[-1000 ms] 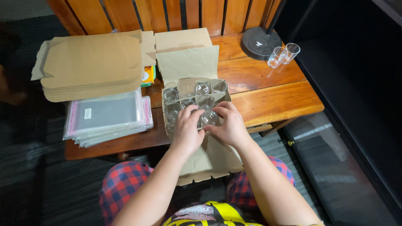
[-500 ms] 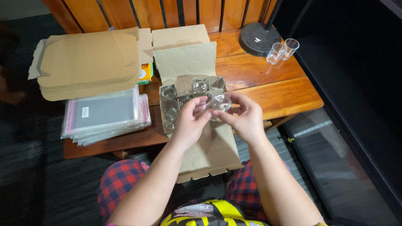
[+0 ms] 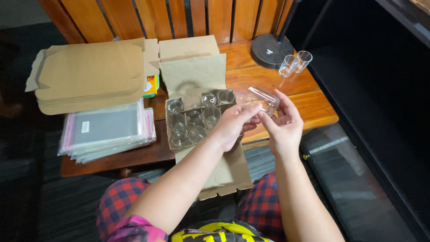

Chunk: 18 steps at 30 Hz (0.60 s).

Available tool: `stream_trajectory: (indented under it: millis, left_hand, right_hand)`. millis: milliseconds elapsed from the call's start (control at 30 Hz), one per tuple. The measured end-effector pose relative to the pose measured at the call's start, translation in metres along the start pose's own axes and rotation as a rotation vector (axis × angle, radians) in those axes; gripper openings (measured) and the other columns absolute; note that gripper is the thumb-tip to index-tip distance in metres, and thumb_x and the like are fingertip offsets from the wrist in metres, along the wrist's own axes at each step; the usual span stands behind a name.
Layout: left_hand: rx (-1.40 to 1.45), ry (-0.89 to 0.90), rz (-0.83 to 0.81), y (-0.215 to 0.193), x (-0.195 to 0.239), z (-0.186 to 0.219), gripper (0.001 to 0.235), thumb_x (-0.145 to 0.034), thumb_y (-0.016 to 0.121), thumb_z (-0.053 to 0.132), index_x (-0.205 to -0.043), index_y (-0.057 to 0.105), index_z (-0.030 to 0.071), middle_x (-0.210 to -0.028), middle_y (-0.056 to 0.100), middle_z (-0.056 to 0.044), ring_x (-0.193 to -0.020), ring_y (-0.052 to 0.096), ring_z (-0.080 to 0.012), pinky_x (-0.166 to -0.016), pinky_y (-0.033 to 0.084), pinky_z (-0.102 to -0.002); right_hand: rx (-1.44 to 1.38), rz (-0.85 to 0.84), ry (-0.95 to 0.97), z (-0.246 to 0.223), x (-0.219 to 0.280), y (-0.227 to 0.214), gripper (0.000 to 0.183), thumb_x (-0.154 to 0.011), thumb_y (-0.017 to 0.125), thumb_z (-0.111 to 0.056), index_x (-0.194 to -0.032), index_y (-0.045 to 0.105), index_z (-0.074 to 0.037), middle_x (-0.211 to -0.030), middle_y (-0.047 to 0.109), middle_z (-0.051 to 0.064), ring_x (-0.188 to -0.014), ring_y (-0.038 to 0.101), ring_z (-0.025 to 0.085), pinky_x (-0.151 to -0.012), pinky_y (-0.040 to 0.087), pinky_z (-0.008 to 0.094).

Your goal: The person opens a cardboard box containing small clear glasses and removes them one by one. They place each glass on a wooden bench next to the box, arranging them in rows until all glasses are out of the box.

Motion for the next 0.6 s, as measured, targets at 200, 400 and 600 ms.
stream_trajectory:
  millis: [200,400,600]
  left_hand:
    - [-0.18,0.242,0.095,0.004,-0.025,0.014,0.05,-0.084,0.088,0.028,-0.118,0.064,0.0,-0.1,0.073,-0.011,-0.093,0.071,-0.0135,-0.086,0.059,-0.029]
    - [-0.526,0.347,0.196,0.006,-0.049,0.014,0.058,-0.072,0.09,0.022,-0.121,0.063,0.007,-0.1,0.075,-0.006,-0.091,0.075,-0.0146,-0.082,0.062,-0.027]
    - [-0.919,0.482,0.259,0.032,-0.066,0.044,0.045,-0.068,0.085,0.024,-0.107,0.064,0.012,-0.088,0.069,-0.003,-0.087,0.075,-0.0209,-0.078,0.063,-0.033]
  right_hand:
    - [0.068,0.055,-0.032,0.017,-0.009,-0.026,0.067,-0.073,0.089,0.012,-0.133,0.06,0.005,-0.119,0.065,0.015,-0.116,0.066,0.022,-0.092,0.061,0.035]
    - [0.227,0.084,-0.031,0.041,-0.017,-0.041,0.061,-0.076,0.087,0.012,-0.13,0.062,0.003,-0.117,0.065,0.012,-0.115,0.065,0.019,-0.095,0.059,0.032]
    - [0.387,0.168,0.032,0.052,-0.042,-0.054,0.056,-0.076,0.086,0.008,-0.127,0.063,0.0,-0.113,0.067,0.014,-0.105,0.065,0.019,-0.09,0.06,0.031]
Point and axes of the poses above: each hand's wrist, its own x-axis away from the middle knuckle, its own y-axis out of the palm, z = x × y, the point moved 10 cm from there along -x, towards the middle knuckle
